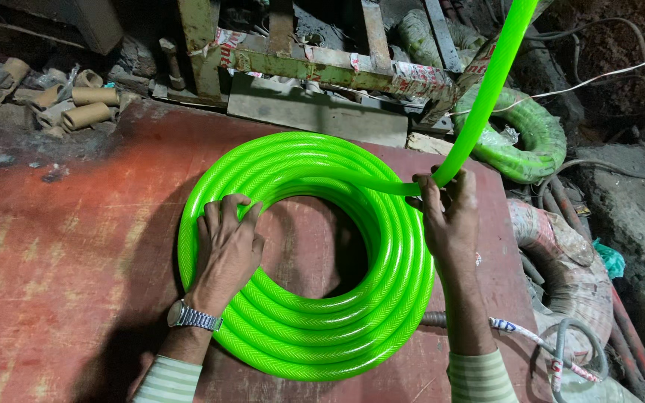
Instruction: The person coils a green hose onto an existing coil on a wooden surface by hand, while another person helps to guide and press the hose down.
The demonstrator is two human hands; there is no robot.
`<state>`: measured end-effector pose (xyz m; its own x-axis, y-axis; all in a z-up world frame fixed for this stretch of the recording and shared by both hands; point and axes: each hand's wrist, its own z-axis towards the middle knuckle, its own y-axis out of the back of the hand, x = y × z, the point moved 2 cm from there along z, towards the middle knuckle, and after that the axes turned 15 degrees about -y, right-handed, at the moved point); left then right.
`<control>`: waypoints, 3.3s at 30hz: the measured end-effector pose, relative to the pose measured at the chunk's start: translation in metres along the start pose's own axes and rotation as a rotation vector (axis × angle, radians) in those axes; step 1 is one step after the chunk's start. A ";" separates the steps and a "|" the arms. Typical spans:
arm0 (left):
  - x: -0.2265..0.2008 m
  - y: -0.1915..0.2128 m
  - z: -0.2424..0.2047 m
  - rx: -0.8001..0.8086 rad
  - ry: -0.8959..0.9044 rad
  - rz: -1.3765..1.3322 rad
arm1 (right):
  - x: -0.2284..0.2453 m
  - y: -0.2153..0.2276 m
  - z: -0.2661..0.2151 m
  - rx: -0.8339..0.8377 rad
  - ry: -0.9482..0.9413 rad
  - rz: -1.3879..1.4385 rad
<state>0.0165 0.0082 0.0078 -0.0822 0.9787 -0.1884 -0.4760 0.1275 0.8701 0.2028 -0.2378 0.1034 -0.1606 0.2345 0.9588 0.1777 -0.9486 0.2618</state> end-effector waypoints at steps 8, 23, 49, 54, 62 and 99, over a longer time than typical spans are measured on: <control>-0.004 0.000 -0.001 -0.012 -0.004 0.057 | -0.019 -0.006 -0.008 0.000 -0.064 0.046; -0.011 0.001 -0.001 0.036 0.059 0.029 | -0.024 -0.021 -0.042 -0.013 0.022 -0.119; 0.023 0.007 0.002 0.033 0.168 -0.250 | -0.070 -0.003 -0.040 0.060 0.025 -0.183; 0.051 0.016 0.004 -0.155 0.189 -0.312 | -0.067 -0.001 -0.044 0.069 0.067 -0.167; 0.041 0.025 0.004 -0.192 0.174 -0.297 | -0.079 0.003 -0.042 0.086 0.112 -0.225; -0.002 0.011 -0.003 0.228 0.128 -0.049 | -0.084 0.002 -0.044 0.074 0.320 -0.435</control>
<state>0.0086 0.0069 0.0161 -0.1806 0.9439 -0.2764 -0.2741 0.2216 0.9358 0.1741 -0.2687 0.0188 -0.5205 0.5146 0.6814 0.0951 -0.7581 0.6451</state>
